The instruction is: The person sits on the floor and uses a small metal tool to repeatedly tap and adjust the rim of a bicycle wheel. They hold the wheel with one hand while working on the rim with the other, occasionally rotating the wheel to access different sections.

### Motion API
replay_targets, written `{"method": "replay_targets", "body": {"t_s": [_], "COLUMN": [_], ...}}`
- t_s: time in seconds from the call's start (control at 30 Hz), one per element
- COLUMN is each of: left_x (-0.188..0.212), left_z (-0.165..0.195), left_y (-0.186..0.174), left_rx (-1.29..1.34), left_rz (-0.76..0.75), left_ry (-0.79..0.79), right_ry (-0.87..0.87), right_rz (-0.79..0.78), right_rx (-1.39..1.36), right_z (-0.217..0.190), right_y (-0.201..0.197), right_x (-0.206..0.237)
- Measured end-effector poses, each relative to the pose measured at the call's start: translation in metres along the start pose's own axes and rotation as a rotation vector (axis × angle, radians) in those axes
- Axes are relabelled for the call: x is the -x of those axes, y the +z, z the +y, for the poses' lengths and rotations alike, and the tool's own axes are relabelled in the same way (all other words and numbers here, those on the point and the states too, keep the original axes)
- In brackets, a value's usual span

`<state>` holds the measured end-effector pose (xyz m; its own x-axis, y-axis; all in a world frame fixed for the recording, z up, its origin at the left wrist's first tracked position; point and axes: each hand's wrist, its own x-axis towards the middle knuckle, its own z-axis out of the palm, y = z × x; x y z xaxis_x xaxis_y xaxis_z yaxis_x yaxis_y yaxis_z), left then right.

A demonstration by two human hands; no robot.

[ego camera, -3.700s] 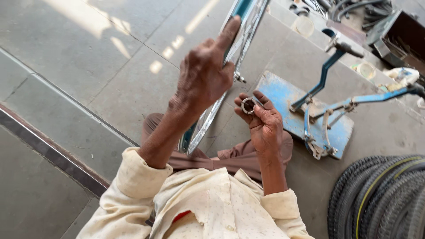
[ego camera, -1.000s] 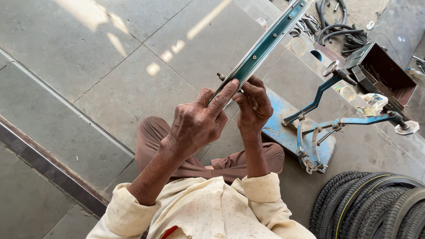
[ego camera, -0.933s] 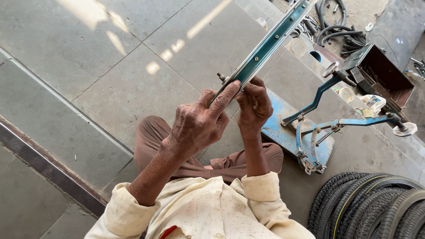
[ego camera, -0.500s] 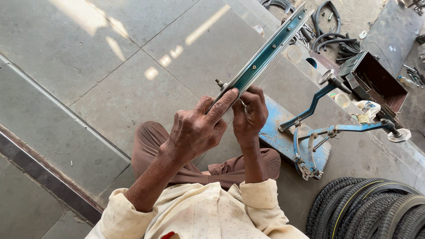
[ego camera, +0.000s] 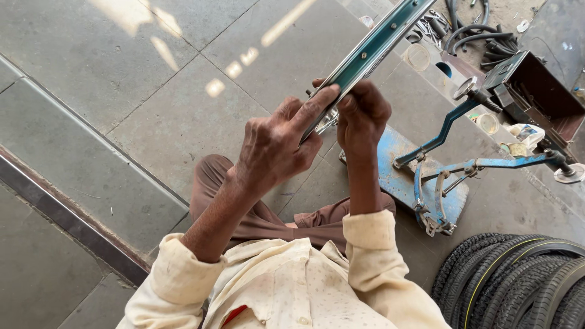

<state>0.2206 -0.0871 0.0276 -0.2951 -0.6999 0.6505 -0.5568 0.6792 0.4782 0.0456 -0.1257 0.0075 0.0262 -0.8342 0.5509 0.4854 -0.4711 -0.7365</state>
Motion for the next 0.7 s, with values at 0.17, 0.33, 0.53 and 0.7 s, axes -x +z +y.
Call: {"method": "replay_targets", "body": {"t_s": [0.17, 0.33, 0.53, 0.7], "left_x": [-0.008, -0.013, -0.015, -0.014], "left_z": [0.005, 0.005, 0.008, 0.003], "left_y": [0.003, 0.001, 0.004, 0.005], "left_rx": [-0.023, -0.017, -0.022, -0.028], "left_rz": [0.008, -0.045, -0.039, 0.017], "left_ry": [-0.018, -0.074, -0.069, -0.028], "right_ry": [-0.042, -0.136, -0.037, -0.159], "right_rz": [0.069, 0.048, 0.149, 0.053], "right_rx": [-0.065, 0.017, -0.188, -0.051], "right_z": [-0.002, -0.007, -0.011, -0.011], "right_y": [0.006, 0.012, 0.009, 0.012], "right_x": [-0.008, -0.006, -0.020, -0.009]}}
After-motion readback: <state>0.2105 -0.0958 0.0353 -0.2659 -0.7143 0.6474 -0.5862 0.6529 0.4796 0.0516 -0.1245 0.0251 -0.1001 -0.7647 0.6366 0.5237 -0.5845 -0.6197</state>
